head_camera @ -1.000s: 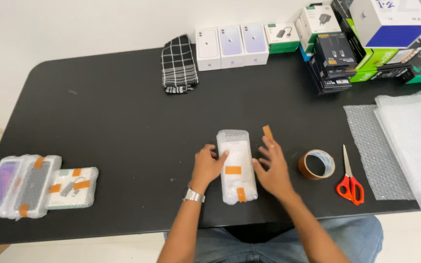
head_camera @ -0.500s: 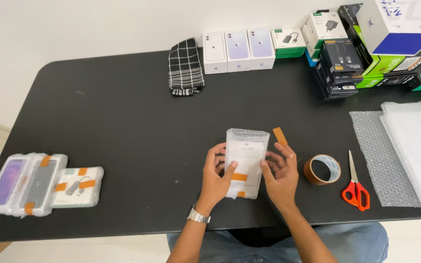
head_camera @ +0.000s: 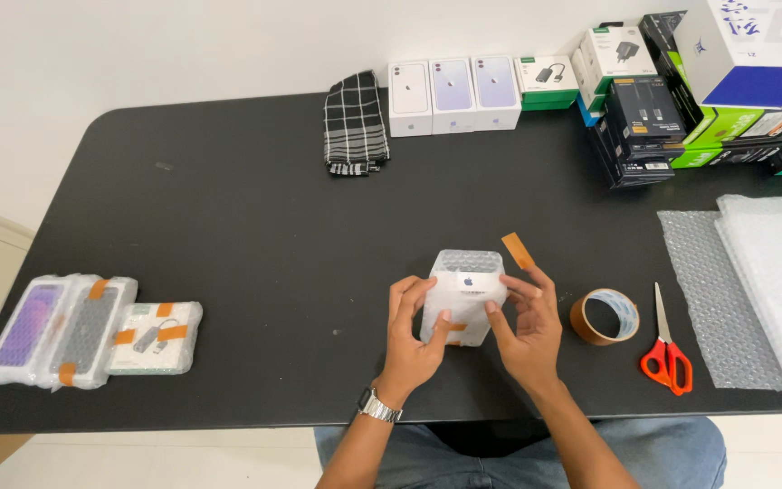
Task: The person wraps a smartphone box in bubble wrap, cuts the wrap to size, and secures it with multiple pieces of brown tape. The wrapped package is then placed with other similarly wrapped items.
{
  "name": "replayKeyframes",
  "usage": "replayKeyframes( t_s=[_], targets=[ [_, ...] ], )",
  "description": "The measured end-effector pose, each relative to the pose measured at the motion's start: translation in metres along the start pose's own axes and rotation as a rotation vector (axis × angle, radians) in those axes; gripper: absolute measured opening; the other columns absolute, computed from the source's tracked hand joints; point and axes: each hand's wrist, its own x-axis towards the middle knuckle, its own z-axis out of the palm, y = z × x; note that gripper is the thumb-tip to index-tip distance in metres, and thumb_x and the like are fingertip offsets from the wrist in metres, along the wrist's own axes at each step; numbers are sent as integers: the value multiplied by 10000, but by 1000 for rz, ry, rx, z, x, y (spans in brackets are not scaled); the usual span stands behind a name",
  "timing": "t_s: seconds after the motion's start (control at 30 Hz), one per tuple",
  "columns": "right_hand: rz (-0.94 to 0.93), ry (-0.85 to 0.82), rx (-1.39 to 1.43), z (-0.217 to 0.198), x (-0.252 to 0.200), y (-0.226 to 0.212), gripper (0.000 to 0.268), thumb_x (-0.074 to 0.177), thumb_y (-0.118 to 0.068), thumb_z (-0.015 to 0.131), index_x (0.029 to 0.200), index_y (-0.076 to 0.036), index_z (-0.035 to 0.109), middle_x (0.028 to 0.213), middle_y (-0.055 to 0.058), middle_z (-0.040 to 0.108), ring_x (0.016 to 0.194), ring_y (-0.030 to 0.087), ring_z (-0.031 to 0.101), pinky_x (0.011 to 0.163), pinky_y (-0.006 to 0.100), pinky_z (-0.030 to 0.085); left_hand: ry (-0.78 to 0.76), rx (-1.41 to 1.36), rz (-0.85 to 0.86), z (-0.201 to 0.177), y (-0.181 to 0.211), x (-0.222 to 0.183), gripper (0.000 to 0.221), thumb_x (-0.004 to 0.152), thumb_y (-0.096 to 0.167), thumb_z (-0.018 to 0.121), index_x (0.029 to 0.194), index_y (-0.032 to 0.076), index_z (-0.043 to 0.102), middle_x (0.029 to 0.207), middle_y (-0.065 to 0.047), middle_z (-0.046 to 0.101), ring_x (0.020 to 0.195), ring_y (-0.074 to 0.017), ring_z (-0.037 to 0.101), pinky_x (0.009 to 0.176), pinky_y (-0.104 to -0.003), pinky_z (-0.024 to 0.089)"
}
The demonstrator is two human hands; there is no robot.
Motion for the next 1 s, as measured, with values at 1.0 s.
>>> replayKeyframes(
  t_s=[1.0],
  targets=[
    [-60,-111,-116,-15,13,-18,228,986,-112,927,1098,42,801,1287,277,714,1185,425,812,1003,532,673,43,44,153,-9,14,14,206,934,161,946,1129,141,881,1249,-119,745,1133,-328,815,988,-513,684]
  ],
)
